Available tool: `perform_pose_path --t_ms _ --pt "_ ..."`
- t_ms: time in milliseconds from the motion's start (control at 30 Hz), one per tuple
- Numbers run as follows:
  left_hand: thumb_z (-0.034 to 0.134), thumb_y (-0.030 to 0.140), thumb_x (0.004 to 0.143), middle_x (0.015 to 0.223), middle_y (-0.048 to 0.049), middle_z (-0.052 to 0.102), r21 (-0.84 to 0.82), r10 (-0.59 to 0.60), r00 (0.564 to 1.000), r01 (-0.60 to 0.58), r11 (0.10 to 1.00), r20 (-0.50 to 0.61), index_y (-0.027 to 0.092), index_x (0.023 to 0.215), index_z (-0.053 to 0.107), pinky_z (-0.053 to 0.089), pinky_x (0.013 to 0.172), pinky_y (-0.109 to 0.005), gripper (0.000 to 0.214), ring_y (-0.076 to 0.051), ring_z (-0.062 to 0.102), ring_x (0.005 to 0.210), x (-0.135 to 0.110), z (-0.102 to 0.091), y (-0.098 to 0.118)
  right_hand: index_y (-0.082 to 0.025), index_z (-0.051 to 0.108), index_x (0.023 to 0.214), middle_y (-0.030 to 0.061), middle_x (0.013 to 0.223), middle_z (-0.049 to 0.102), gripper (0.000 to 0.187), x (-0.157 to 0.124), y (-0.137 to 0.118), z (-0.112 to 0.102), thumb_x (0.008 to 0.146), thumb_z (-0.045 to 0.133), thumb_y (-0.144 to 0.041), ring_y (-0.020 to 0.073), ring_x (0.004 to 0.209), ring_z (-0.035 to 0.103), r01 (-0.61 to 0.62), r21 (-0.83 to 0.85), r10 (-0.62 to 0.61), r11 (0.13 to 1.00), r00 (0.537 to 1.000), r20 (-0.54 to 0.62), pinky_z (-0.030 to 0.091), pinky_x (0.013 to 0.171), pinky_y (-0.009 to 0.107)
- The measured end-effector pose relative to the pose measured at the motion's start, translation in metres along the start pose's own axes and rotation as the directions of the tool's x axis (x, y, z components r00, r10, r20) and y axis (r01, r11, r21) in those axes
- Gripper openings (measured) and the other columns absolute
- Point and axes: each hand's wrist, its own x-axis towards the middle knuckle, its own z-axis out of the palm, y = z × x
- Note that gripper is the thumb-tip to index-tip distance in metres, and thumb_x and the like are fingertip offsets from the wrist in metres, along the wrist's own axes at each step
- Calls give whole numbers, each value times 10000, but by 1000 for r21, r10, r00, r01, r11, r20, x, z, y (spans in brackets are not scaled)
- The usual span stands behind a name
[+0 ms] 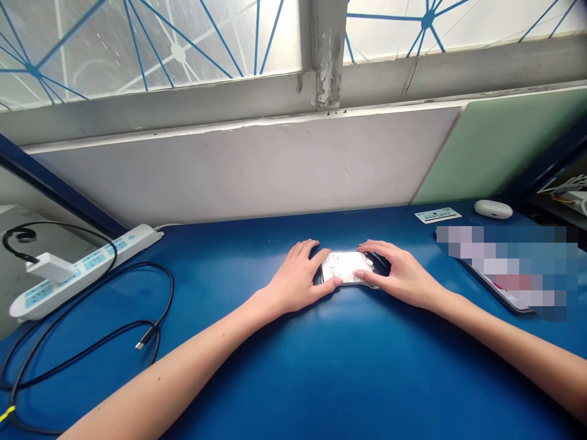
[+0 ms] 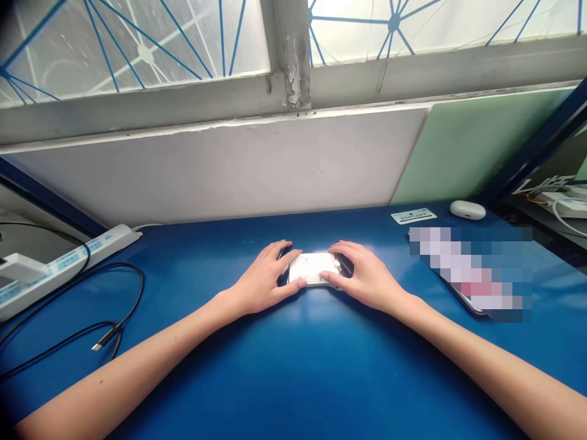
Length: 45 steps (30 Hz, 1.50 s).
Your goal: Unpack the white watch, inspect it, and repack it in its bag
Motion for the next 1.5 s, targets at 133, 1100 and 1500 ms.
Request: perform_pose_path --t_ms 133,1100,1500 --pt "527 630 921 1491 -204 432 -1 -1 1000 1 1000 9 179 1387 525 345 1132 -576 648 -396 355 1414 1 -1 -1 -231 669 1199 110 1270 701 355 -1 1 2 941 543 -440 344 1267 593 20 -32 -21 999 999 -37 514 1024 529" --pt "595 453 882 1446 -189 491 -17 7 999 -8 1000 -31 159 1304 535 352 1156 -528 518 -353 412 1389 2 -1 0 -236 745 1110 92 1305 687 346 -2 30 -1 932 458 -158 317 1318 550 222 -115 -232 968 970 -79 501 1046 567" --pt "557 390 884 1454 -206 475 -8 15 1000 -16 1000 -27 111 1370 502 357 1162 -506 563 -349 403 1395 1 -2 -1 -252 685 1207 74 1158 754 300 -1 18 -3 947 536 -280 271 1090 690 303 -175 -308 937 951 -5 365 1135 588"
